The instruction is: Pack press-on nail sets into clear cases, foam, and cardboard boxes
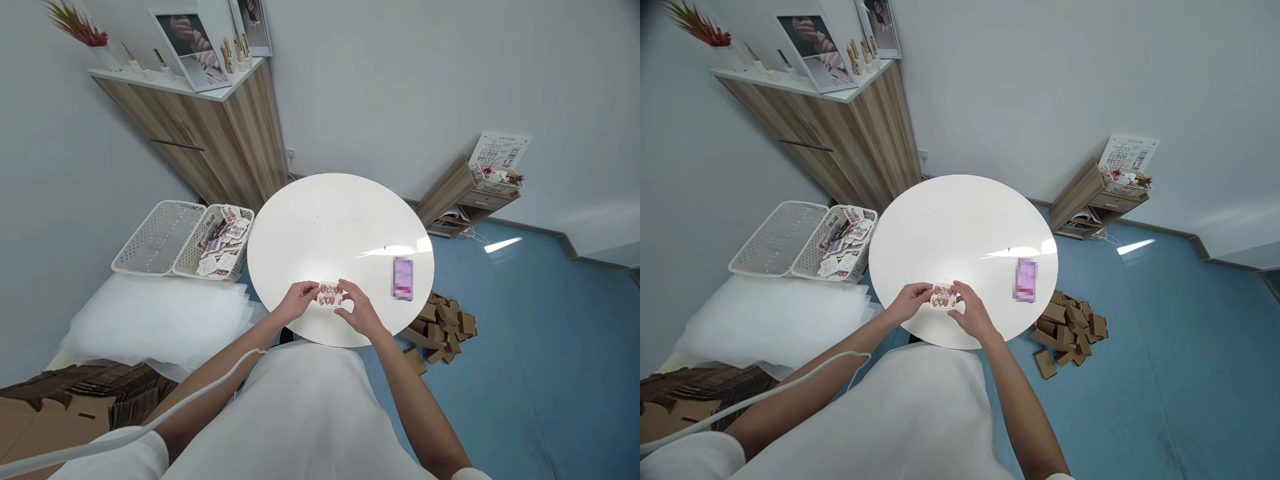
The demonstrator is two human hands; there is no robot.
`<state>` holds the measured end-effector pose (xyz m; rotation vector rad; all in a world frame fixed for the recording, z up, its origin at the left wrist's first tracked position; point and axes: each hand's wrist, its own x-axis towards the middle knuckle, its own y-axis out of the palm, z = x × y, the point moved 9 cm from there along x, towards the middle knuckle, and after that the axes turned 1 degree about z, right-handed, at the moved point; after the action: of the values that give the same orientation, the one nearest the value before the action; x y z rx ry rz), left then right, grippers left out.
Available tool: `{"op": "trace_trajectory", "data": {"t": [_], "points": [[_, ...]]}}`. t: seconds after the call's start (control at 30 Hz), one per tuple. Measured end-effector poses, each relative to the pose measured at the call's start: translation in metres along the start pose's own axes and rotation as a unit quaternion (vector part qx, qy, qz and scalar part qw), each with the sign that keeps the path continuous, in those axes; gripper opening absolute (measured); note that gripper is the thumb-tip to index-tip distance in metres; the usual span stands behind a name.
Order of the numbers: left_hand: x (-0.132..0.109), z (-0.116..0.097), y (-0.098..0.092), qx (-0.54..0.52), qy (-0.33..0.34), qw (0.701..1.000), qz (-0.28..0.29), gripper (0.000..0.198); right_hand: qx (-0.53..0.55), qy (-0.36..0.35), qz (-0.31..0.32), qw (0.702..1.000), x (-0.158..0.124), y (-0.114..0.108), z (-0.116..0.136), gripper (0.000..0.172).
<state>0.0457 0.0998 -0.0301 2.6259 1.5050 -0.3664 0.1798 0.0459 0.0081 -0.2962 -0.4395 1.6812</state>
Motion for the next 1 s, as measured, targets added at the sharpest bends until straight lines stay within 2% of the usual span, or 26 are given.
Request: {"op": "trace_trajectory", "data": {"t": [0.13, 0.23, 0.33, 0.5, 0.67, 0.83, 1.0], "points": [[-0.007, 0.001, -0.006, 0.023, -0.003, 0.999, -0.023, 0.046, -0.005, 0.012, -0.014, 1.000, -0.002, 0.002, -0.009, 0.057], [-0.014, -0.002, -0.003, 0.078, 0.025, 0.997, 0.013, 0.060, 0.002, 0.014, -0.008, 1.000, -0.004, 0.005, -0.015, 0.060], [-0.020, -0.003, 0.001, 0.194, 0.068, 0.978, 0.035, 0.078, 0.005, 0.016, 0.001, 1.000, -0.006, 0.010, -0.021, 0.060], [-0.026, 0.011, -0.005, 0.283, 0.061, 0.957, 0.019, 0.073, 0.003, 0.024, 0.030, 0.999, -0.002, 0.032, -0.024, 0.061], [-0.028, 0.028, -0.031, 0.282, 0.047, 0.958, 0.007, 0.068, 0.001, 0.065, 0.043, 0.997, 0.011, 0.062, -0.028, 0.072], [-0.030, 0.044, -0.062, 0.280, 0.064, 0.958, 0.010, 0.064, -0.017, 0.134, 0.065, 0.989, 0.028, 0.097, -0.040, 0.068], [-0.024, 0.073, -0.097, 0.299, 0.030, 0.954, 0.005, 0.066, -0.071, 0.159, 0.075, 0.982, 0.057, 0.140, -0.047, 0.065]]}}
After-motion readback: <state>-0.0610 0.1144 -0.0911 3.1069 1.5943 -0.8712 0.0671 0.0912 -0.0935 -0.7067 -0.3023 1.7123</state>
